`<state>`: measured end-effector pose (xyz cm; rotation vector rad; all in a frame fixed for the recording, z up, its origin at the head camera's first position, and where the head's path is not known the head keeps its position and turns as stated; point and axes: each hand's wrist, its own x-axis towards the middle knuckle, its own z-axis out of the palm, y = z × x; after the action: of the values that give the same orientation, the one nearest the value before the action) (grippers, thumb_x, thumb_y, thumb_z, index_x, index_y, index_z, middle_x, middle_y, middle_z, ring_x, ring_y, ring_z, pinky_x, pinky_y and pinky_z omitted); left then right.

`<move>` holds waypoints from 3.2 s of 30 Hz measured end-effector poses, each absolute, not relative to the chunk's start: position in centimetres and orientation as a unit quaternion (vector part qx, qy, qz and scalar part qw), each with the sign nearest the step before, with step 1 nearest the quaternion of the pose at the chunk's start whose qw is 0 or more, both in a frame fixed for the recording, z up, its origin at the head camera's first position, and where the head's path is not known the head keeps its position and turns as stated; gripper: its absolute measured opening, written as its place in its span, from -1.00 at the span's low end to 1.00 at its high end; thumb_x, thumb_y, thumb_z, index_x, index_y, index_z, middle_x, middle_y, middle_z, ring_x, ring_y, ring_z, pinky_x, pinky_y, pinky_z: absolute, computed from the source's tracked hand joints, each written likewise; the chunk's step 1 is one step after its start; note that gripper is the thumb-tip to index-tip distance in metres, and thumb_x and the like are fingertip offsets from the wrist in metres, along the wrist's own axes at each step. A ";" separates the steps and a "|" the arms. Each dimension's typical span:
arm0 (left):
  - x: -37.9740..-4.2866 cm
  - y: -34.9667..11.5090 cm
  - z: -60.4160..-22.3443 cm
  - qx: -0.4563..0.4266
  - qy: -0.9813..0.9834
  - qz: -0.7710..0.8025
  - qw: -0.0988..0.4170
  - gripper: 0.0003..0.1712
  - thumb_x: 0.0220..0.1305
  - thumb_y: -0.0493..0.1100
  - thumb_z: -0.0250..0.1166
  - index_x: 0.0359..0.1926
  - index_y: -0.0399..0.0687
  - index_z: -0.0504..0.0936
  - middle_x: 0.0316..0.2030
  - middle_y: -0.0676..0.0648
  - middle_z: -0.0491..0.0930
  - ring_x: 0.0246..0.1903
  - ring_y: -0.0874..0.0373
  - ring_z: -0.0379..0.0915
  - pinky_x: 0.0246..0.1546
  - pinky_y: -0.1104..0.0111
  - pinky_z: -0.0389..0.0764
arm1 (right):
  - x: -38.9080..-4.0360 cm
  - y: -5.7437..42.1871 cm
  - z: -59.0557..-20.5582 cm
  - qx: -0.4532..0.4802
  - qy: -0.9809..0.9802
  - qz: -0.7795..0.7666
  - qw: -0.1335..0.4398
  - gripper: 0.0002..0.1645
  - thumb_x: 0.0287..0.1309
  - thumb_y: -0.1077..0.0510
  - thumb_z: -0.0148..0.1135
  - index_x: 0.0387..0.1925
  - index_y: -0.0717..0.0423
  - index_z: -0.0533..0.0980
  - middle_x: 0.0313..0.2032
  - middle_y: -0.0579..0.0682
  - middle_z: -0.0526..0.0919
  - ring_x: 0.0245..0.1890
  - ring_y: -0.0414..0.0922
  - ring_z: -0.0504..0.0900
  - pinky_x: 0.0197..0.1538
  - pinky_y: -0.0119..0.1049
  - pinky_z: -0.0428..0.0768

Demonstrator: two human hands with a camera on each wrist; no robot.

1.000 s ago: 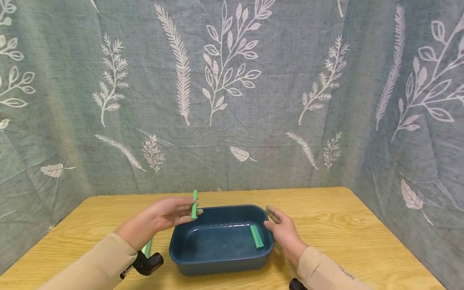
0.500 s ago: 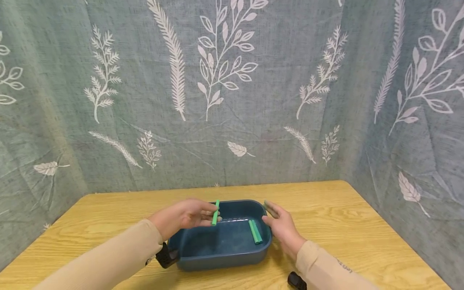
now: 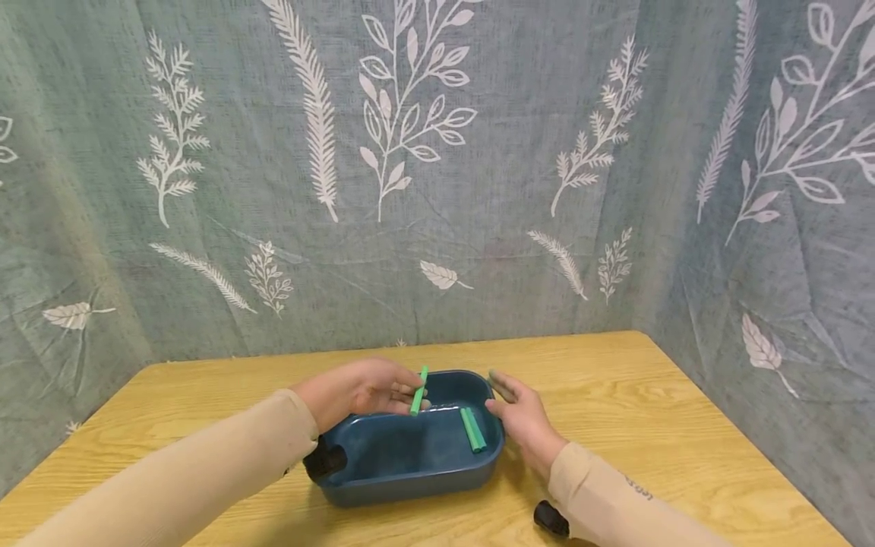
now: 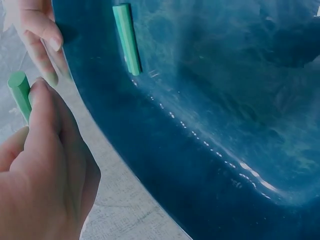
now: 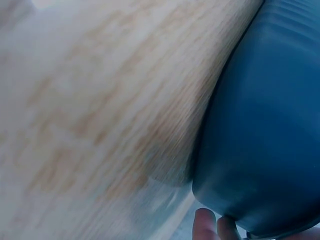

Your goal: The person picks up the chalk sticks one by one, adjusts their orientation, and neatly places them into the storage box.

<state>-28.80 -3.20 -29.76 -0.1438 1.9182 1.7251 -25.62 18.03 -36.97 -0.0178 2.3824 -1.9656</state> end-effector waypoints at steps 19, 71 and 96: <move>-30.5 -0.5 -33.7 -0.096 0.698 0.635 0.316 -0.57 0.45 -0.43 0.02 0.26 -0.59 0.27 0.24 -0.49 0.31 0.15 -0.24 0.43 0.10 0.20 0.56 | -25.6 18.0 -37.2 0.000 0.777 -0.629 0.030 -0.34 0.41 0.32 0.02 0.46 0.20 0.12 0.39 0.27 0.20 0.34 0.31 0.19 0.08 0.04 0.55; -28.2 -8.8 -27.3 0.010 0.716 0.634 0.292 -0.49 0.53 -0.29 -0.05 0.39 -0.43 0.16 0.25 -0.44 0.30 0.25 -0.25 0.31 -0.02 0.37 0.60 | -25.5 17.9 -37.1 -0.003 0.778 -0.627 0.040 -0.32 0.42 0.32 -0.01 0.49 0.20 0.06 0.42 0.26 0.12 0.34 0.29 0.20 -0.15 -0.20 0.64; -25.0 -19.6 -29.5 0.050 0.665 0.708 0.232 -0.28 0.53 -0.21 -0.06 0.46 -0.47 -0.20 0.40 -0.55 -0.12 -0.08 0.11 0.57 0.08 0.31 0.56 | -25.4 17.9 -37.1 -0.007 0.782 -0.621 0.040 -0.32 0.43 0.30 -0.01 0.49 0.20 0.05 0.43 0.26 0.11 0.35 0.30 0.19 -0.24 -0.24 0.58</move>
<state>-25.03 -19.58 -29.54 0.1370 1.8269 1.9469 -25.44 17.85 -37.06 -0.0212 2.3975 -1.9044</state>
